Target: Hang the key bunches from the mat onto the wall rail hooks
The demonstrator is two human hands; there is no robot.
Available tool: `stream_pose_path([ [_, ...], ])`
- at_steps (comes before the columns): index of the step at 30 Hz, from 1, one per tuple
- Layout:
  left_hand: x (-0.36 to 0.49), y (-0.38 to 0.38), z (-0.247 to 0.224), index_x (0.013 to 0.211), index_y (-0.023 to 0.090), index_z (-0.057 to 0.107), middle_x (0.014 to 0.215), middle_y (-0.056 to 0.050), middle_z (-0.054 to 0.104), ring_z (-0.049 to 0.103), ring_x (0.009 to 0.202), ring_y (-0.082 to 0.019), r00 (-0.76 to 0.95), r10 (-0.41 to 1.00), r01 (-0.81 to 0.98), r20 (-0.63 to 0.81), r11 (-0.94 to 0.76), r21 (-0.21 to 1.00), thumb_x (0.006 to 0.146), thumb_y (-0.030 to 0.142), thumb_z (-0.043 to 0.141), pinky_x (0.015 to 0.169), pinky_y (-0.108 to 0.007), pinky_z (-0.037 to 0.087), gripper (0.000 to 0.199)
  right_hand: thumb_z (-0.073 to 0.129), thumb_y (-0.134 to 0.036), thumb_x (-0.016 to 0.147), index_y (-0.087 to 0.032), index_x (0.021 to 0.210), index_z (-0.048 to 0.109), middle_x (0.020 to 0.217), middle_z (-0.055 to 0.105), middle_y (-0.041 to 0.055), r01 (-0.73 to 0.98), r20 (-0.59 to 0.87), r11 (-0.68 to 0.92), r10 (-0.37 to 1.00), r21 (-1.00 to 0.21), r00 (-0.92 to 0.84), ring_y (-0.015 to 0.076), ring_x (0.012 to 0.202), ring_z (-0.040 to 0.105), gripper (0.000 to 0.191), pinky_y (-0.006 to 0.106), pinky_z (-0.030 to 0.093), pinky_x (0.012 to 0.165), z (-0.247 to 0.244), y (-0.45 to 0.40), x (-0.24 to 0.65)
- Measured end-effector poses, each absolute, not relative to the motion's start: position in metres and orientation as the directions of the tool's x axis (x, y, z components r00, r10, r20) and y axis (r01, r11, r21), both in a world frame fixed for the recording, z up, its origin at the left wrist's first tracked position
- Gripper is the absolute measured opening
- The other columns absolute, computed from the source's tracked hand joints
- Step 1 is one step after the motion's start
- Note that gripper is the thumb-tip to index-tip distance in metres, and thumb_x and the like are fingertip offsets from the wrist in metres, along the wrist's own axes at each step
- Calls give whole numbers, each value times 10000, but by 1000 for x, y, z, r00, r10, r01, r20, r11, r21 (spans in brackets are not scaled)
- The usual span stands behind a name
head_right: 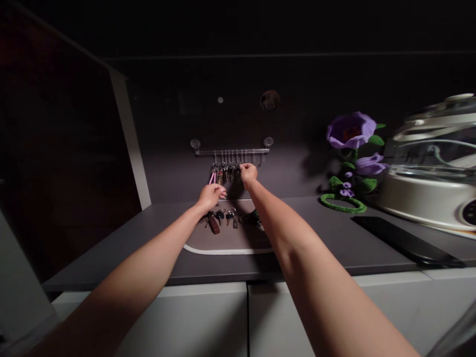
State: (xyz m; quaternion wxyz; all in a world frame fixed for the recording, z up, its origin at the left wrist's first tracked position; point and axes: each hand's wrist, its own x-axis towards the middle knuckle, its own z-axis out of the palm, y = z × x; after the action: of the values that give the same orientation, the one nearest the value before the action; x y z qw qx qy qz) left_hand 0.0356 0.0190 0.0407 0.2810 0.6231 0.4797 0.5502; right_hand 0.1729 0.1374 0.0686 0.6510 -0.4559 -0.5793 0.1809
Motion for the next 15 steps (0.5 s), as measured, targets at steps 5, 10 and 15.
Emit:
stream_pose_path([
  [5, 34, 19, 41, 663, 99, 584, 603, -37, 635, 565, 519, -73, -49, 906, 297, 420, -389, 872, 778, 71, 477, 624, -225, 491, 159, 496, -274, 706, -133, 784, 593, 605, 546, -21, 261, 520, 459, 812, -849, 265, 72, 554, 480, 187, 190, 416, 587, 75, 125, 170],
  [10, 33, 18, 41, 666, 103, 587, 613, -38, 643, 573, 543, -76, -28, 897, 302, 440, -412, 859, 768, 70, 486, 638, -222, 488, 147, 500, -193, 723, -136, 720, 577, 527, 485, -43, 198, 434, 395, 872, -897, 226, 57, 476, 431, 96, 184, 401, 539, 81, 105, 169],
  [15, 32, 16, 41, 692, 106, 607, 644, -43, 654, 588, 595, -89, 16, 885, 340, 466, -443, 829, 753, 91, 509, 675, -236, 478, 116, 493, -151, 755, -139, 671, 549, 505, 447, -40, 130, 374, 354, 906, -926, 197, 51, 439, 397, 101, 188, 374, 495, 89, 80, 168],
])
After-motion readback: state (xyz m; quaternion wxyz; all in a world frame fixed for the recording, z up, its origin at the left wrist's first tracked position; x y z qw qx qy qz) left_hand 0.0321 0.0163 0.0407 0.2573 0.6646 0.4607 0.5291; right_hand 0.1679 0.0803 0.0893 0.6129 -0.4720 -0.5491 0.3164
